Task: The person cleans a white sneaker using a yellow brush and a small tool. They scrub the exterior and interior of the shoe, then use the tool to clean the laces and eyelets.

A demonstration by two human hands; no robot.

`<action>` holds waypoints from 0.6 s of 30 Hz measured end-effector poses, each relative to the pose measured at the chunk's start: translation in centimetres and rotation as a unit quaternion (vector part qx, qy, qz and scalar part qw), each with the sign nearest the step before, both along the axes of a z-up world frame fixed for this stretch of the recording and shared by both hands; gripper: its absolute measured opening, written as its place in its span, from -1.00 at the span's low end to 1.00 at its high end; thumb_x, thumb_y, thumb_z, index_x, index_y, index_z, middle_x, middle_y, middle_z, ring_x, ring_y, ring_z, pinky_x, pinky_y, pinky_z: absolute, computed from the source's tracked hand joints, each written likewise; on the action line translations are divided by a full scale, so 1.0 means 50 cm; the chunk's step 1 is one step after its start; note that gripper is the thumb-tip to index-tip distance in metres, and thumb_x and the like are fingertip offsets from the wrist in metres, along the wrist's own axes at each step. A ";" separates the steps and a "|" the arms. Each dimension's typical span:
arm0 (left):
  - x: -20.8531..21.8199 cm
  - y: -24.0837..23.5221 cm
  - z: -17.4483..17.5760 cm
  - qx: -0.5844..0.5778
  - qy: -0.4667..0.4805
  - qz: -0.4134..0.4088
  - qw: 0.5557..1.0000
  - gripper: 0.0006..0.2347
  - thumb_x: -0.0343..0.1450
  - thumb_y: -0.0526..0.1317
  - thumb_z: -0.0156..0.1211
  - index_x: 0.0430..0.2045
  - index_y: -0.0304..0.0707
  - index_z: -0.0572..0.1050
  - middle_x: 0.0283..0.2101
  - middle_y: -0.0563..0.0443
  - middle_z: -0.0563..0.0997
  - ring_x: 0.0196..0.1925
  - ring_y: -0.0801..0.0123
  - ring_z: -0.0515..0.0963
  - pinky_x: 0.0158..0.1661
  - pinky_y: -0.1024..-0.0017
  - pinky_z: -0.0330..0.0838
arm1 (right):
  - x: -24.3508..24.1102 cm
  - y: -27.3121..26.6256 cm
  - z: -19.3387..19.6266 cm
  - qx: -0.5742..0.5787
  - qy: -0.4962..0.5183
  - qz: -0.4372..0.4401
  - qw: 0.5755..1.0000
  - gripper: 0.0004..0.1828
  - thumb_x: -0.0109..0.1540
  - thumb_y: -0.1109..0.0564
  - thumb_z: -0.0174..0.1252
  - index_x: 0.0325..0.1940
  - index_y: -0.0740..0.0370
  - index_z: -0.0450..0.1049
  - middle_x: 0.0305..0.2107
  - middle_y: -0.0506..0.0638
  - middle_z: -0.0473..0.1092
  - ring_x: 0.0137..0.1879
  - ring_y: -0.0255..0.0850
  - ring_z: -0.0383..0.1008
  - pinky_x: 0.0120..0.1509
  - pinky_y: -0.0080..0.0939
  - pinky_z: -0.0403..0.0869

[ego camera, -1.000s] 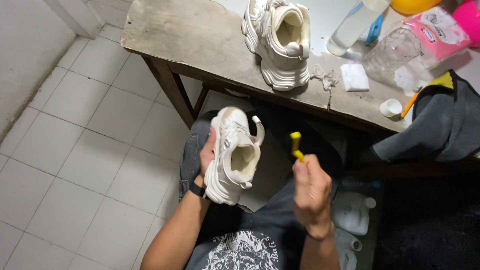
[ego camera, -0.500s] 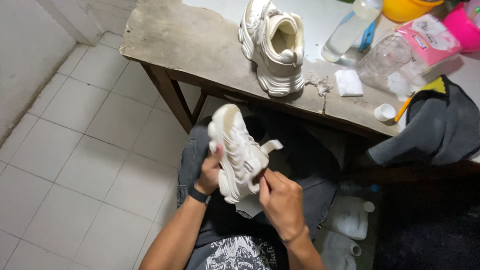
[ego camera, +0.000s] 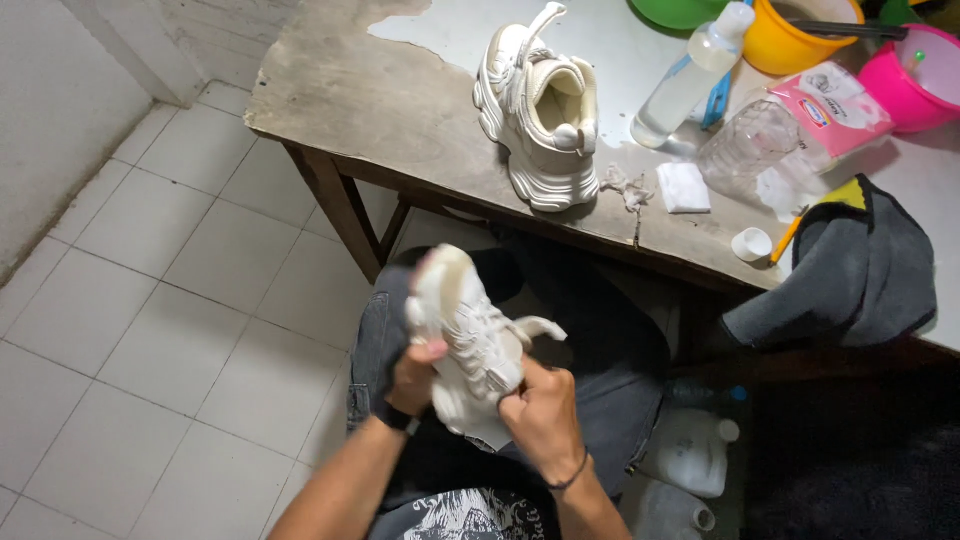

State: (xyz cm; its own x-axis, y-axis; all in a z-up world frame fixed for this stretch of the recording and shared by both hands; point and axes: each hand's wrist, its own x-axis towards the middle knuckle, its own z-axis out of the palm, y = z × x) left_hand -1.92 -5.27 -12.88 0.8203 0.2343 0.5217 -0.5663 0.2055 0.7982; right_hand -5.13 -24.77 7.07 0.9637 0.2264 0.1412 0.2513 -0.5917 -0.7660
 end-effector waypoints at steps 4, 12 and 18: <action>-0.018 -0.031 0.062 -0.363 0.267 -0.197 0.871 -0.56 0.42 -0.18 0.12 0.18 -0.45 0.41 0.22 -0.23 0.51 0.27 0.05 0.46 0.30 0.20 0.31 | 0.005 0.015 -0.005 0.104 0.021 0.027 0.994 -0.86 0.09 0.36 0.06 -0.48 0.32 0.53 -0.72 -0.07 0.40 -0.74 -0.36 0.18 -0.69 -0.27 0.11; 0.037 -0.013 0.304 -0.004 -0.049 -0.133 0.990 -0.32 0.49 0.05 0.13 0.47 -0.13 -0.05 0.42 -0.26 0.15 0.34 0.02 0.24 0.31 0.03 0.26 | 0.003 -0.034 -0.047 0.001 0.048 0.080 0.996 -0.84 0.21 0.22 0.08 -0.41 0.21 0.55 -0.76 -0.09 0.31 -0.66 -0.31 0.21 -0.50 -0.16 0.17; 0.017 -0.032 0.381 -0.113 0.071 -0.248 0.960 -0.15 0.46 0.25 0.15 0.47 -0.30 -0.13 0.44 -0.27 0.18 0.39 0.08 0.30 0.35 0.12 0.26 | 0.004 0.017 0.014 0.212 0.102 0.005 0.972 -0.58 0.16 0.33 0.06 0.06 0.28 0.62 -0.22 0.01 0.62 -0.26 -0.25 0.39 -0.18 -0.28 0.40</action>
